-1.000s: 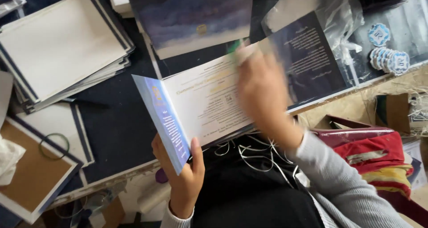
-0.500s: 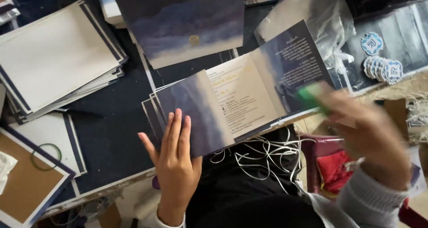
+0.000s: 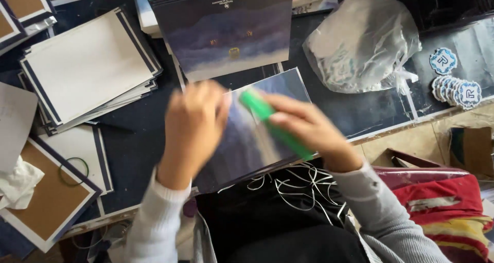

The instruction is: The person repeatedly opens a stack of small, dark blue books and rubs the inside pages with a green cylindrical object. They handle the books one by one, opening them to reveal the inner pages and applying the object to the surface before moving to the next book in the pile.

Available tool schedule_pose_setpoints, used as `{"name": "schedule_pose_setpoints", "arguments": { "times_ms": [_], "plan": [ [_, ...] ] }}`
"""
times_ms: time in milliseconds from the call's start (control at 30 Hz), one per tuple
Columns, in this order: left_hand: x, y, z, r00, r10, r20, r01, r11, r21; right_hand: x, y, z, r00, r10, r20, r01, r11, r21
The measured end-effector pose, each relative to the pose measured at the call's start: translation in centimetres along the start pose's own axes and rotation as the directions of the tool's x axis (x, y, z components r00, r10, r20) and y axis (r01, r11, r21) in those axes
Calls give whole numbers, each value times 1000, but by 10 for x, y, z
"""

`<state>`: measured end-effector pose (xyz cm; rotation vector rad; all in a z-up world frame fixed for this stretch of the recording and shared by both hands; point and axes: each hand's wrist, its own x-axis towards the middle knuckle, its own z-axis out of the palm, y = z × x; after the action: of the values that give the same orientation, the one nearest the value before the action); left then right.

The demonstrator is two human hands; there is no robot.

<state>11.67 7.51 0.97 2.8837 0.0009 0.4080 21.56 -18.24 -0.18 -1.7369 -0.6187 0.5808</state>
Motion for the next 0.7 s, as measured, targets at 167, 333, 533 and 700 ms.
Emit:
{"name": "schedule_pose_setpoints", "arguments": {
  "times_ms": [167,333,533,700],
  "plan": [
    [91,-28,-11,924,82,-373,3,975,222,3,-27,18,893,-250,375,303,949,-88],
    [109,-42,-8,925,115,-361,58,898,436,1,-25,22,893,-273,359,324,942,-90],
    [116,-46,-6,939,78,-334,95,876,472,3,-25,23,878,-301,373,362,927,-103],
    [114,-38,-14,953,36,-301,125,858,498,-2,-25,17,887,-284,364,335,939,-83]
  ]
}}
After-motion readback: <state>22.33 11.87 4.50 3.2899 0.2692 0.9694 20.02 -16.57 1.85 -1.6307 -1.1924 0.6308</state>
